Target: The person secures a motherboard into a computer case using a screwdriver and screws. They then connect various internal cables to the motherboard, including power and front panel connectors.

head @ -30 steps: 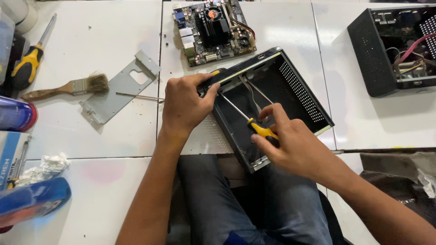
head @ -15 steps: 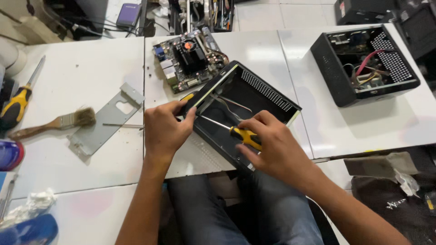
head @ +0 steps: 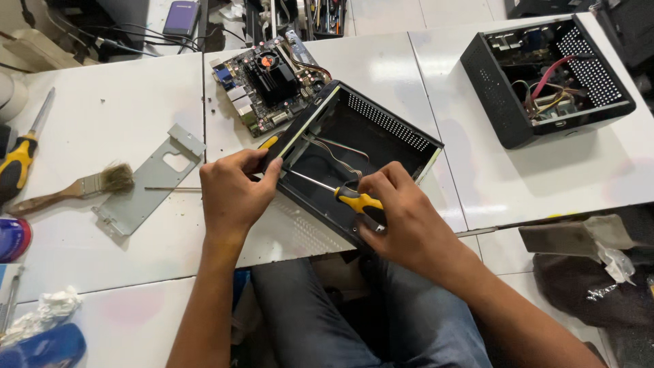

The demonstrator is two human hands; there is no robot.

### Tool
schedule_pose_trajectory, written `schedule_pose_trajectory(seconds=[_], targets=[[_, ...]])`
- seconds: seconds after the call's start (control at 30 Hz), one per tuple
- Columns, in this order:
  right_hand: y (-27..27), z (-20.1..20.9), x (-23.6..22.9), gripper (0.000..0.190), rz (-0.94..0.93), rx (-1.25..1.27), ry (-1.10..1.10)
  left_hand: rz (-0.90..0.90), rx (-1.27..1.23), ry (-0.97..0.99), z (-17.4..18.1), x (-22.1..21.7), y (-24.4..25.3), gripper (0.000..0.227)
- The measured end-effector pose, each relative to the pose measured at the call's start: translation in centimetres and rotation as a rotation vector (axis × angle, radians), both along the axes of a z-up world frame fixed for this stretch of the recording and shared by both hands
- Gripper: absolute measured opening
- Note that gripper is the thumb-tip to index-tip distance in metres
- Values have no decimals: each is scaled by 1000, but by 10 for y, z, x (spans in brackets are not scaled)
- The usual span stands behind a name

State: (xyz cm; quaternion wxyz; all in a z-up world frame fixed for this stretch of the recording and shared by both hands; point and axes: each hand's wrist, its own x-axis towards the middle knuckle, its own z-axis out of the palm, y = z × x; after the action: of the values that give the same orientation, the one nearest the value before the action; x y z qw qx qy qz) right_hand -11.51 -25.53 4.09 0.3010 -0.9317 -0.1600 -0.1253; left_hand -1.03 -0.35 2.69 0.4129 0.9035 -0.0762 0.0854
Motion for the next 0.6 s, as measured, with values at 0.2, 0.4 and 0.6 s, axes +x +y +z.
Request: schedule_pose_trajectory(seconds=[0.2,0.4,0.6], targets=[[-13,-26,-2,36,-72,-11,-220,7,17,-13,0,-1,3,30],[-6,-24,-3,27,-43,-51,-303,-8,0,-11,2,1,0,30],[-13,-5,-8,39,45,-15,-183,-9,2,2,2,1,2,32]])
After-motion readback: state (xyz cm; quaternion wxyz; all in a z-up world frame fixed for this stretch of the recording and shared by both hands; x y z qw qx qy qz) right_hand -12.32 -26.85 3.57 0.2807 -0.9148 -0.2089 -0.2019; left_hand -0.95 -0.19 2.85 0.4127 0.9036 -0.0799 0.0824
